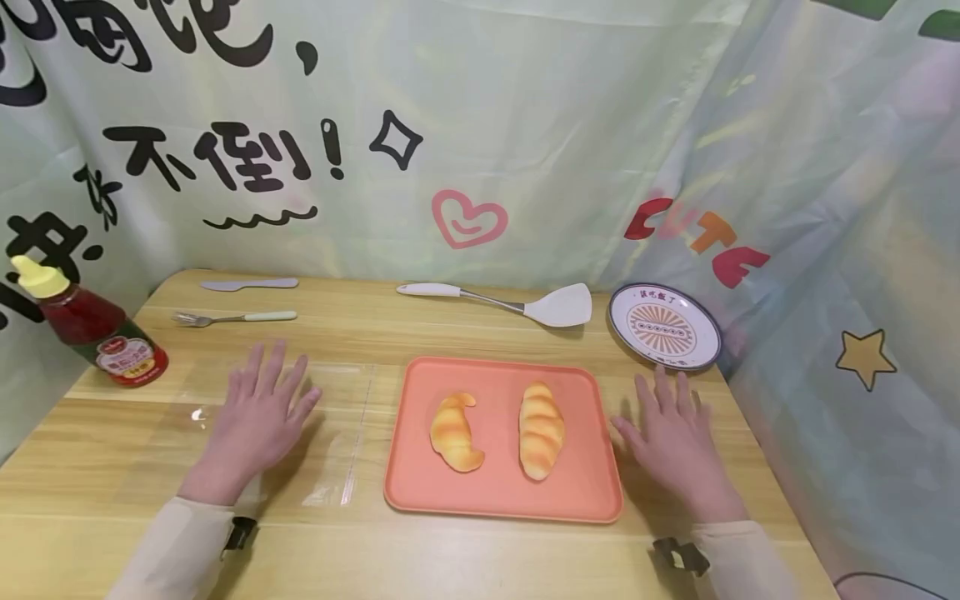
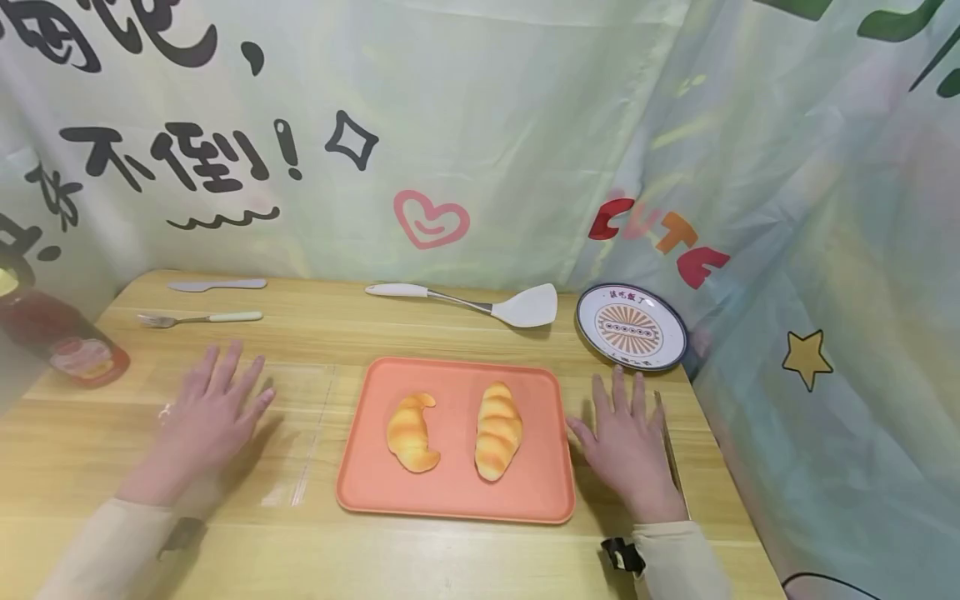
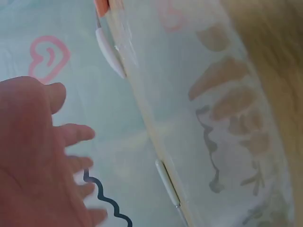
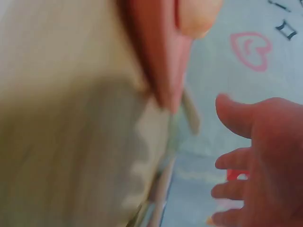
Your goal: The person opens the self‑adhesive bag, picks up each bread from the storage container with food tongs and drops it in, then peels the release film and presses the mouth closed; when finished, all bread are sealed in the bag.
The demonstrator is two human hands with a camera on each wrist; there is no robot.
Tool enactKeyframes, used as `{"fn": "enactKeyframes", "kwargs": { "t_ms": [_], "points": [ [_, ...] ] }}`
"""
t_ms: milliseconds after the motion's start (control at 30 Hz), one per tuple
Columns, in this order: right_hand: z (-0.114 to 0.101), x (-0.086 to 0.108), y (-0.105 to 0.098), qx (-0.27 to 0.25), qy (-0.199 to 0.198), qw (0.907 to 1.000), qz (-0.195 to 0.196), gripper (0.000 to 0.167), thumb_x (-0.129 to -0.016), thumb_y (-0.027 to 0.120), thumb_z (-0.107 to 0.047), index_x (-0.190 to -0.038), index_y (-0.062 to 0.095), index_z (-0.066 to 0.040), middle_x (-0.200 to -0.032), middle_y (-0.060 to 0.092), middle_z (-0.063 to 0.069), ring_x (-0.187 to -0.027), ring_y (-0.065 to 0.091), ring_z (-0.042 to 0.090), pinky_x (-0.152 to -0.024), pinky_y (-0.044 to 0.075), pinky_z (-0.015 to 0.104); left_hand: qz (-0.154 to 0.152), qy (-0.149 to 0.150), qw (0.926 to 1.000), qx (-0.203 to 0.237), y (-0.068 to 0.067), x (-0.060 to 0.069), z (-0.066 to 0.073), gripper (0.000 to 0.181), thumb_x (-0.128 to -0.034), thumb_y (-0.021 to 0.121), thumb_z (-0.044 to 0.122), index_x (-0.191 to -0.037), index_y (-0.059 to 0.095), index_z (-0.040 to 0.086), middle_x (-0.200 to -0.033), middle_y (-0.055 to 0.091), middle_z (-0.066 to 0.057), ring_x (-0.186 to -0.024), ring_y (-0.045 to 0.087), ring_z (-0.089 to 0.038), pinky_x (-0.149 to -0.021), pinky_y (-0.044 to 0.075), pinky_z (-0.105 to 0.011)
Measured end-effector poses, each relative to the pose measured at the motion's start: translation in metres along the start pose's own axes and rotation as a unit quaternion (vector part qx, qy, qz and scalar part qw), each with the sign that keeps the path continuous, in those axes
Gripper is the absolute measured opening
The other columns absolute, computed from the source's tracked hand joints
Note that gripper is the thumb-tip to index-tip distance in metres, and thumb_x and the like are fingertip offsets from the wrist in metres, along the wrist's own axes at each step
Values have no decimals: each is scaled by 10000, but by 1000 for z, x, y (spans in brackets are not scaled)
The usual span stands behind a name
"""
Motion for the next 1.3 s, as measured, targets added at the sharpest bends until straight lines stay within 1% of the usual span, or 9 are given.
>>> {"fn": "enactKeyframes", "kwargs": {
  "t_ms": [100, 200, 300, 400, 600, 733, 833, 967, 1300],
  "points": [
    [-21, -4, -11, -268, -450, 9976, 444, 595, -993, 580, -295, -1419, 412, 85, -1506, 271, 339, -1400, 167, 522, -1055, 165, 721, 56, 366, 9981, 498, -4, -3, 2, 657, -1059, 397, 416, -1518, 266, -36, -1611, 46, -213, -1460, -1, -416, -1152, -3, -565],
    [-46, -9, -20, -757, -813, 9910, 752, 501, -967, 626, -182, -1371, 487, 80, -1467, 389, 283, -1363, 322, 462, -1067, 275, 641, -108, 546, 9923, 1104, -6, -6, 4, 625, -1040, 494, 357, -1494, 330, -39, -1585, 185, -225, -1429, 181, -440, -1130, 165, -596],
    [-72, -17, -23, -1167, -1171, 9818, 935, 452, -960, 647, -170, -1338, 544, 56, -1418, 486, 220, -1294, 449, 411, -1050, 360, 570, -276, 604, 9868, 1476, -8, -7, 7, 593, -1032, 520, 351, -1473, 389, -23, -1556, 280, -218, -1381, 296, -452, -1088, 257, -616],
    [-99, -26, -22, -1461, -1526, 9735, 878, 429, -953, 666, -184, -1317, 581, 25, -1364, 555, 181, -1253, 512, 370, -1050, 391, 510, -323, 669, 9835, 1653, -9, -7, 9, 549, -1025, 542, 338, -1436, 456, -16, -1522, 361, -198, -1350, 360, -442, -1078, 290, -604],
    [-159, -40, -6, -1537, -2060, 9662, 201, 410, -951, 678, -221, -1317, 607, -49, -1312, 612, 99, -1226, 555, 275, -1034, 430, 420, -298, 839, 9812, 1711, -12, -5, 14, 512, -988, 624, 270, -1390, 510, -25, -1418, 490, -222, -1284, 447, -449, -1047, 341, -605],
    [-198, -43, 7, -1462, -2413, 9586, -389, 419, -970, 653, -263, -1335, 594, -66, -1325, 605, 72, -1228, 555, 244, -1023, 443, 390, -304, 924, 9810, 1679, -13, -4, 16, 494, -957, 672, 232, -1357, 546, -28, -1397, 515, -216, -1265, 470, -447, -1036, 356, -603],
    [-221, -44, 16, -1264, -2670, 9533, -629, 421, -976, 641, -268, -1340, 588, -64, -1314, 611, 68, -1205, 572, 229, -1004, 461, 370, -366, 929, 9816, 1629, -11, -4, 17, 486, -938, 698, 223, -1338, 571, -21, -1395, 524, -199, -1262, 478, -438, -1035, 361, -599],
    [-242, -45, 28, -960, -2944, 9479, -748, 407, -977, 639, -270, -1327, 595, -67, -1290, 623, 44, -1154, 600, 189, -983, 472, 324, -474, 959, 9818, 1569, -10, -4, 19, 525, -921, 718, 245, -1341, 565, -30, -1396, 519, -211, -1254, 481, -447, -1028, 364, -605],
    [-280, -46, 53, -454, -3351, 9337, -1175, 425, -994, 599, -349, -1342, 601, -105, -1331, 606, -2, -1167, 591, 134, -986, 455, 259, -651, 1073, 9819, 1416, -4, -3, 19, 630, -867, 765, 316, -1355, 554, -22, -1439, 452, -246, -1264, 455, -473, -1023, 353, -621]
  ]
}}
Point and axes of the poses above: each hand's wrist, its own x-axis away from the middle knuckle, its own y-axis out of the palm, z = x × y, the point moved 3 cm from there along -x, towards the middle knuckle
